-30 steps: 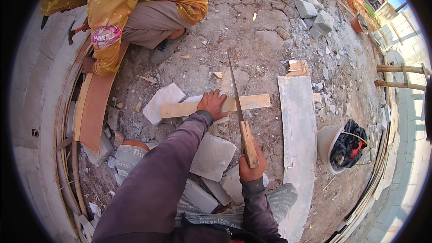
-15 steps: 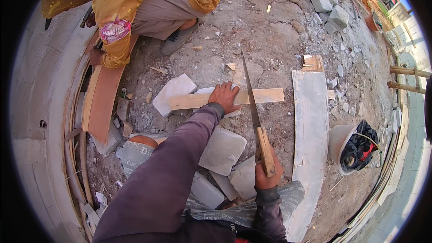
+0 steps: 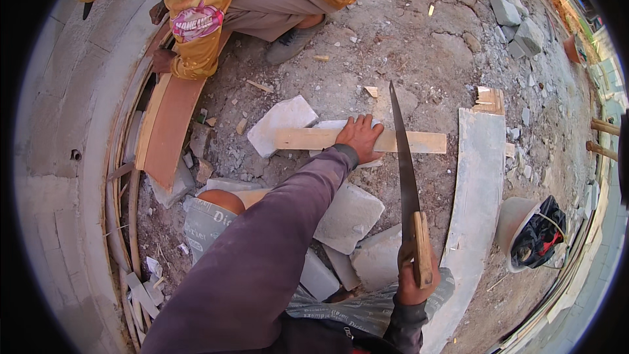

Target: The person walks through a construction site, picks up a hand saw, and begins cutting a wooden plank resting on concrete blocks. The person repeatedly saws the wood, adjusting the plank's position as needed.

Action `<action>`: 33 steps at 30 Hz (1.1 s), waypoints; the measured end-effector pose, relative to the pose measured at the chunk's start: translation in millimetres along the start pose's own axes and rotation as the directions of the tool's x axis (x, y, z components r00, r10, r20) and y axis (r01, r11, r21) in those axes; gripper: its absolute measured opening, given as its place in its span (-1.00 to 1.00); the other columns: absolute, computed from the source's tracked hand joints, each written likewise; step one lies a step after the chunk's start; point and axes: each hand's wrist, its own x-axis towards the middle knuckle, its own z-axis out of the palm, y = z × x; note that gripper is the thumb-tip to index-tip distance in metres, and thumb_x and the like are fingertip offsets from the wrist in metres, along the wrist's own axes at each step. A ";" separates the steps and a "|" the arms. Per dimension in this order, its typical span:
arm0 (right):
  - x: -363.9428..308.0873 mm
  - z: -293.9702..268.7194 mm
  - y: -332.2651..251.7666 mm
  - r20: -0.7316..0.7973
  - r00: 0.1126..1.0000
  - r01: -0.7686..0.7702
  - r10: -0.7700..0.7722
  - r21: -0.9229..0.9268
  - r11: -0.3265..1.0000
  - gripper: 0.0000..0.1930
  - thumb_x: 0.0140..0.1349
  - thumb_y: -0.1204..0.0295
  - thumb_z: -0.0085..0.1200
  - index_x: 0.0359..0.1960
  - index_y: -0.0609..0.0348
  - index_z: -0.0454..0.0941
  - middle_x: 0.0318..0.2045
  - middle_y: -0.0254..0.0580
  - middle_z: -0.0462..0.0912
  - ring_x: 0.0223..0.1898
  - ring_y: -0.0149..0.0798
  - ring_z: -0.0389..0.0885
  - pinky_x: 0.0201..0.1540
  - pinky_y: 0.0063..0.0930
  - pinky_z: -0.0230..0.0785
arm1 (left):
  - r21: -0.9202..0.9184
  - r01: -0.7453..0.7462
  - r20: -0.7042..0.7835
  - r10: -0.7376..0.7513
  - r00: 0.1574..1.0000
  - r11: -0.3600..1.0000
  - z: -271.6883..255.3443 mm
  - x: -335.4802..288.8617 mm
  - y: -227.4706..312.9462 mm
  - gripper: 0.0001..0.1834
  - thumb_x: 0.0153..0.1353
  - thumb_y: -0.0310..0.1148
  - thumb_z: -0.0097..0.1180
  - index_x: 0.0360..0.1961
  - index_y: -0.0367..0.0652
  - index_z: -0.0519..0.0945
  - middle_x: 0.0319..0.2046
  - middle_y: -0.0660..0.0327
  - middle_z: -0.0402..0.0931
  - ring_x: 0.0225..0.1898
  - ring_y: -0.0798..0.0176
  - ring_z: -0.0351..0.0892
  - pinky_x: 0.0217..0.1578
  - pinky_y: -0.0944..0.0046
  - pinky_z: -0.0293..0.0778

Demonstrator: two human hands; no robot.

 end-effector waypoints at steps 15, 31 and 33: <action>-43.2 -42.5 52.5 0.080 0.982 0.188 -0.173 -0.269 0.945 -0.48 0.34 0.26 0.11 0.19 0.47 0.52 -0.04 0.16 0.67 -0.13 0.01 0.71 -0.08 -0.26 0.55 | -0.005 -0.003 -0.075 0.003 0.997 1.000 12.0 0.8 1.8 -0.24 0.04 0.15 0.41 0.13 -0.10 0.48 0.14 -0.13 0.40 0.25 -0.19 0.38 0.24 -0.24 0.27; -51.1 -42.9 19.4 0.088 0.990 0.135 -0.110 -0.376 0.917 -0.52 0.27 0.30 0.18 0.19 0.27 0.61 0.04 0.14 0.71 0.05 0.13 0.72 0.08 -0.12 0.57 | -0.043 0.022 -0.041 -0.024 0.999 0.999 9.3 1.6 2.8 -0.21 0.05 0.15 0.42 0.20 -0.04 0.42 0.17 -0.09 0.37 0.30 -0.19 0.34 0.34 -0.33 0.19; -10.5 -7.5 23.7 0.005 0.996 0.092 -0.092 -0.096 0.991 -0.57 0.16 0.38 0.11 0.06 0.34 0.60 -0.11 0.08 0.68 -0.06 0.00 0.71 -0.02 -0.17 0.55 | -0.049 0.014 0.006 -0.014 1.000 0.999 4.4 3.3 2.6 -0.18 0.03 0.14 0.44 0.21 -0.04 0.41 0.19 -0.09 0.36 0.31 -0.20 0.32 0.31 -0.34 0.19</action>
